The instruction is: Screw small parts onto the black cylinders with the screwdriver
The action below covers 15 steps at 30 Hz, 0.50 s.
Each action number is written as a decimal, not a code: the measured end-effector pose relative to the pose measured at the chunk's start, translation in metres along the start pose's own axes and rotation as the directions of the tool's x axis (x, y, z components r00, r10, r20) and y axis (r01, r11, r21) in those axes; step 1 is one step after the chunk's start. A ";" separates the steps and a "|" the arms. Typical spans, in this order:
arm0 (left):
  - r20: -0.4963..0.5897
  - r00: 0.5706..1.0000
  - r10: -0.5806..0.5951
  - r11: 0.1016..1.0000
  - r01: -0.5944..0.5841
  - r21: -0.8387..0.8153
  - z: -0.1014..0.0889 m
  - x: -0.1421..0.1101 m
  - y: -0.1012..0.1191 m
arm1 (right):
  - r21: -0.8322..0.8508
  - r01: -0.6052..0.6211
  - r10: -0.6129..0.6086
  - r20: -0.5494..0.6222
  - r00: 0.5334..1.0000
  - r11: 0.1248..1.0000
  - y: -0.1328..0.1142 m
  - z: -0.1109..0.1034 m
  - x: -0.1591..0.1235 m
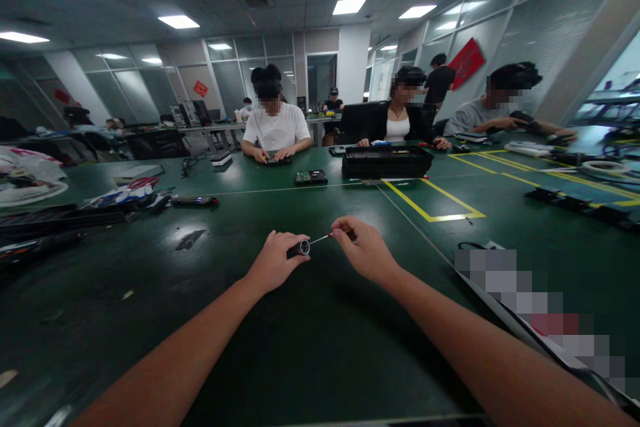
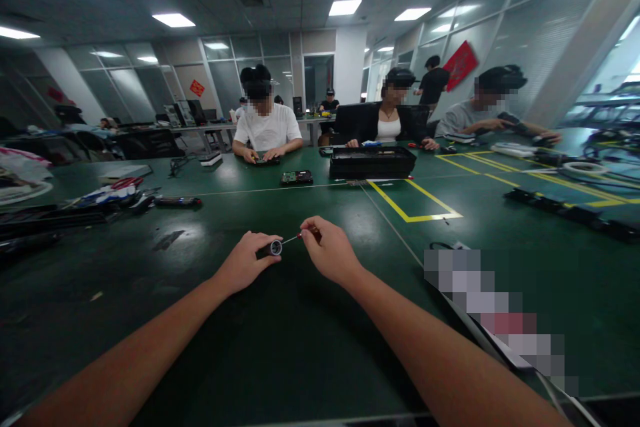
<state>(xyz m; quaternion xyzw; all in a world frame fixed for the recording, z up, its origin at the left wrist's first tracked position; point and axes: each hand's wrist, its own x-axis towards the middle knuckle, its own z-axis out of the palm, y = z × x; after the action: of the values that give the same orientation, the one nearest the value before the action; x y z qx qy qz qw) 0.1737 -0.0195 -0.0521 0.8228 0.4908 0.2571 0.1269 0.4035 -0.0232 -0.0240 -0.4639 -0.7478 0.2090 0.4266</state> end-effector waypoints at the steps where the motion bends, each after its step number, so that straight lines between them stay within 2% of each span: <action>1: 0.005 1.000 0.000 1.000 0.000 0.001 0.000 0.000 0.001 | -0.012 -0.011 0.011 0.009 1.000 1.000 0.000 0.000 0.000; 6: 0.002 1.000 0.000 1.000 0.000 0.011 0.000 0.000 0.003 | -0.098 -0.082 0.082 -0.002 0.997 0.992 0.002 0.004 0.001; 12: 0.004 1.000 -0.019 0.999 0.018 0.037 0.001 -0.001 0.002 | 0.020 -0.059 0.058 0.067 0.996 0.998 0.001 0.005 -0.002; 15: -0.011 1.000 -0.017 1.000 0.018 0.022 0.001 0.000 0.001 | 0.011 -0.067 0.066 0.072 0.995 0.998 0.000 0.004 -0.001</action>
<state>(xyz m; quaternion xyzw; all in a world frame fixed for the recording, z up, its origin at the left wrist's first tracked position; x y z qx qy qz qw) 0.1751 -0.0202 -0.0526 0.8183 0.5015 0.2552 0.1173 0.4004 -0.0238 -0.0268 -0.4778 -0.7454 0.2446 0.3953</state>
